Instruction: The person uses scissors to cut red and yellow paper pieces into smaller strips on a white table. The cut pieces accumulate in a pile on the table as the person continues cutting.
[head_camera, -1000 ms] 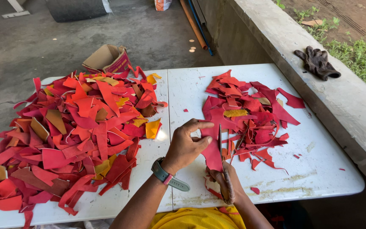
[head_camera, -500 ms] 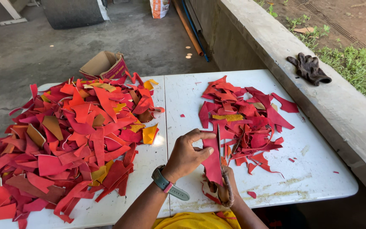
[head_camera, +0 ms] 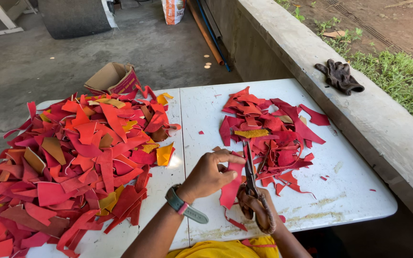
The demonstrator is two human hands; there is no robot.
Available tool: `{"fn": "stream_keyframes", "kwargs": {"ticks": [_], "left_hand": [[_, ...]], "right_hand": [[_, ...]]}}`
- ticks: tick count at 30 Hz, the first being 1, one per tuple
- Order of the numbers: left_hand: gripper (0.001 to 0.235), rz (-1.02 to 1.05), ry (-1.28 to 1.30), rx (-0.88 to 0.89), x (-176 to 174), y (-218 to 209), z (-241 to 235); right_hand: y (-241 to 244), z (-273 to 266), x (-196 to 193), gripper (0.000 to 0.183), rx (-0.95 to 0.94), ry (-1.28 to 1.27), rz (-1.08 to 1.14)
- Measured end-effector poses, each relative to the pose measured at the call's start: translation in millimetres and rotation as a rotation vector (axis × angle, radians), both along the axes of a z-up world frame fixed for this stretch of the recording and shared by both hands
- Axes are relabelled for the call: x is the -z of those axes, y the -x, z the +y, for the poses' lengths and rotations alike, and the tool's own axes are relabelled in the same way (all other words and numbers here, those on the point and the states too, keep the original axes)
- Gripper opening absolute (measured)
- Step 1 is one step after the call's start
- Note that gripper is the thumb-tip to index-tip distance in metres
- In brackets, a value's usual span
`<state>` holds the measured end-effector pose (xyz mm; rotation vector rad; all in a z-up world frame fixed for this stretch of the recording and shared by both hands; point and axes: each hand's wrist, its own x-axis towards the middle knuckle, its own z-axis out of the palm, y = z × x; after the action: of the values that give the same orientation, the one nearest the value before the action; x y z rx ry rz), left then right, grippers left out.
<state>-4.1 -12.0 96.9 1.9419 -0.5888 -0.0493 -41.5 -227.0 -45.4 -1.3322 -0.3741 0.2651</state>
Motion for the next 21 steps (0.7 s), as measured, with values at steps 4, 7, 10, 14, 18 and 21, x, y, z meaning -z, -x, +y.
{"fn": "stream_keyframes", "kwargs": {"ticks": [4,7,10,14,18,21], "left_hand": [[0.037,-0.010,-0.039,0.163,-9,-20,10],[0.037,-0.020,-0.113,0.237,-18,-27,11],[0.036,-0.022,-0.229,0.231,-24,-25,11],[0.027,-0.073,-0.269,0.212,-19,-22,12],[0.023,-0.025,-0.111,0.121,-10,-34,37],[0.024,-0.007,0.000,-0.029,-18,-67,80]], "right_hand": [[-5,-19,-12,0.019,0.003,0.220,0.098],[-3,-27,-17,0.015,0.008,0.317,-0.013],[1,-23,-11,0.013,0.090,0.230,0.229],[10,-21,3,0.022,0.161,0.312,0.331],[10,-33,10,0.027,0.170,0.182,0.310],[7,-58,11,0.028,0.245,0.094,0.268]]}}
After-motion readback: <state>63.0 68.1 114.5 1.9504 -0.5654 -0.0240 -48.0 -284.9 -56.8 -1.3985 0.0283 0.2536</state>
